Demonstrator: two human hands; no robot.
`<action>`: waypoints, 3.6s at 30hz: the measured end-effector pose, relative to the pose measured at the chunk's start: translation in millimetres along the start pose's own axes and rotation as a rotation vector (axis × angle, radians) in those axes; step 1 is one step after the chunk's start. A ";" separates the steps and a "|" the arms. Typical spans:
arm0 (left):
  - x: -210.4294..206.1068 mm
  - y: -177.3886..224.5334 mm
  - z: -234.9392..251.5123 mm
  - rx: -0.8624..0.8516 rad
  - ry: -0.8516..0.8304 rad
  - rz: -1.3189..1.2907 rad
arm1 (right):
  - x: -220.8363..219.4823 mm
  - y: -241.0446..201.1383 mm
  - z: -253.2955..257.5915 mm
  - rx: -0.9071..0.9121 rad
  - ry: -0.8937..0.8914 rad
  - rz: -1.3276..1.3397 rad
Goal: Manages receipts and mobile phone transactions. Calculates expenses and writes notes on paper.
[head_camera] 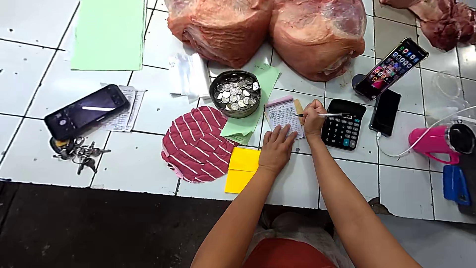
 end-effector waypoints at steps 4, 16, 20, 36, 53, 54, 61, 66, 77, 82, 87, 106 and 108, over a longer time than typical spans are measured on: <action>0.5 1.3 0.4 -0.001 0.026 0.000 | -5.7 0.1 5.8 0.056 -0.027 -0.029; 0.4 2.4 -1.0 -0.025 0.037 0.032 | -10.2 -0.9 -0.5 0.135 -0.072 -0.129; 1.3 2.6 -0.8 -0.031 0.016 0.029 | -13.5 -2.2 -1.8 0.143 -0.077 -0.188; 3.9 2.8 0.2 -0.030 0.015 0.024 | -14.7 -6.0 -2.8 0.201 -0.079 -0.271; 3.4 3.3 0.6 -0.027 -0.003 0.019 | -10.7 -6.4 -1.6 0.182 -0.026 -0.314; 3.2 3.1 0.5 -0.027 -0.005 0.018 | -10.1 -6.4 -1.4 0.185 -0.021 -0.317; 2.5 2.9 0.2 -0.031 -0.016 0.015 | -9.0 -6.9 -0.1 0.171 -0.021 -0.270; 4.3 3.1 -0.1 -0.034 0.006 0.008 | -7.2 -7.5 -0.8 0.176 0.004 -0.304; 5.1 3.8 -0.1 -0.041 0.014 0.013 | -3.1 -10.9 -0.2 0.190 0.052 -0.279; 4.8 3.4 -0.2 -0.033 0.011 0.005 | -3.1 -11.5 -0.7 0.193 0.048 -0.310; 5.0 3.5 0.1 -0.037 0.007 0.014 | 9.8 -14.5 -0.2 0.249 0.149 -0.247; 14.8 -2.8 -1.7 0.041 0.146 -0.005 | 14.6 -17.4 -18.9 -0.148 -0.180 -0.721; 13.9 -1.2 -2.3 0.024 0.144 0.007 | 22.7 -20.3 -33.4 -0.095 -0.190 -0.797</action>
Point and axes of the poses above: each hand's wrist, its own z-axis towards the middle knuckle, its own x-axis out of the back of the hand, y = z × x, the point moved 10 cm from there along z, towards the middle knuckle, and after that the axes turned 1 degree about -z, right-handed, at the moved point
